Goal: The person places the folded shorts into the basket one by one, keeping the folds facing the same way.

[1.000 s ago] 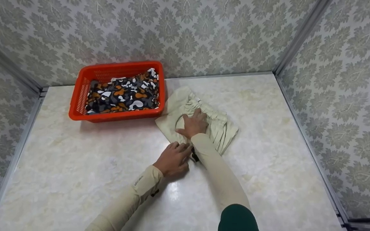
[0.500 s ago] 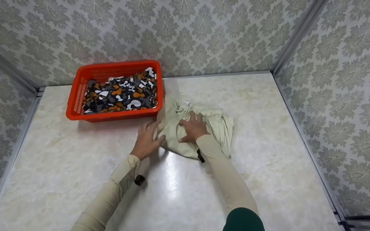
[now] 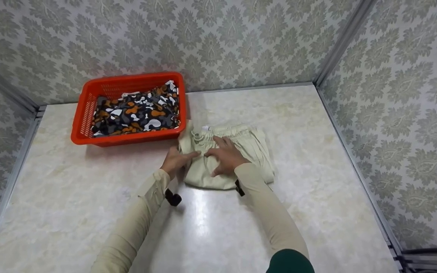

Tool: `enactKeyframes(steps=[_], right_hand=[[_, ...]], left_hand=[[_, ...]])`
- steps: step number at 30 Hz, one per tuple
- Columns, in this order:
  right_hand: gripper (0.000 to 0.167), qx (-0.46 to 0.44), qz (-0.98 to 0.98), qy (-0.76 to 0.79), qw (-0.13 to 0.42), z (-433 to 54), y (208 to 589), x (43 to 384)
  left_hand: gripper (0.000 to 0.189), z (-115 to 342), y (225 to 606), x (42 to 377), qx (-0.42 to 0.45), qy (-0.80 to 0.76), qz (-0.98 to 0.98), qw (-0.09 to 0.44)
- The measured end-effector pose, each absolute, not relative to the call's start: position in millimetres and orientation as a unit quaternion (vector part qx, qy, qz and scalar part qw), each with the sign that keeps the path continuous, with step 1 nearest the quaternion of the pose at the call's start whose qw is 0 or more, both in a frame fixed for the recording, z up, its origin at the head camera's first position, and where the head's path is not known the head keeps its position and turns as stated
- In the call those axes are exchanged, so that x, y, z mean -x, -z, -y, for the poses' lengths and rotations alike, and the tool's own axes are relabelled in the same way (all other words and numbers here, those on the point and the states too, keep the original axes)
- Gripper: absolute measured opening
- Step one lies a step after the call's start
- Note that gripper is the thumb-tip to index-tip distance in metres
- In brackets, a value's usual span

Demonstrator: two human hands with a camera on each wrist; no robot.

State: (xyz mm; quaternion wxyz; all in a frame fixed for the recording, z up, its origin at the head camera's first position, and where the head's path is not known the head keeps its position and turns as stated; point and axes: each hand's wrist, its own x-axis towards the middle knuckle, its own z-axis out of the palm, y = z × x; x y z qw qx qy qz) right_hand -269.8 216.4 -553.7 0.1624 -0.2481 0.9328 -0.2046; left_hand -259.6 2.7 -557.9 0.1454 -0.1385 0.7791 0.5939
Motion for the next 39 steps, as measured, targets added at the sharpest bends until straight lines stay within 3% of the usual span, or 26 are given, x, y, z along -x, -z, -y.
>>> enactKeyframes(steps=[6,9,11,13,18,22,26,34,39], right_hand=[[0.077,0.273,-0.906,0.293,0.138,-230.2,561.1,267.5],[0.078,0.217,-0.915,0.334,0.055,-247.0,565.2,265.7],[0.08,0.152,-0.931,0.331,0.002,-260.3,567.4,264.2],[0.088,0.075,-0.947,0.313,-0.012,-276.2,569.6,261.4],[0.114,-0.074,-0.941,0.314,0.105,-308.4,557.8,252.7],[0.121,-0.135,-0.876,0.422,0.192,-320.1,543.4,256.8],[0.123,-0.177,-0.783,0.548,0.234,-324.3,540.4,263.5],[0.097,-0.17,-0.692,0.645,0.277,-319.2,548.4,266.0],[0.049,-0.127,-0.723,0.635,0.241,-324.6,546.6,261.9]], left_hand=[[0.044,-11.5,564.8,256.4,0.103,-0.489,-0.857,0.121],[0.026,-11.3,570.6,255.8,0.091,-0.456,-0.881,0.085],[0.023,-8.2,574.4,254.7,0.089,-0.479,-0.87,0.071],[0.026,-5.5,578.9,253.1,0.088,-0.507,-0.855,0.068],[0.047,-1.8,582.1,246.2,0.099,-0.546,-0.828,0.083],[0.067,-3.1,579.6,242.6,0.11,-0.606,-0.783,0.088],[0.085,-4.9,582.0,242.3,0.085,-0.672,-0.729,0.101],[0.093,-3.4,581.7,242.0,0.012,-0.7,-0.705,0.114],[0.093,-5.2,569.6,240.0,-0.026,-0.685,-0.71,0.159]])
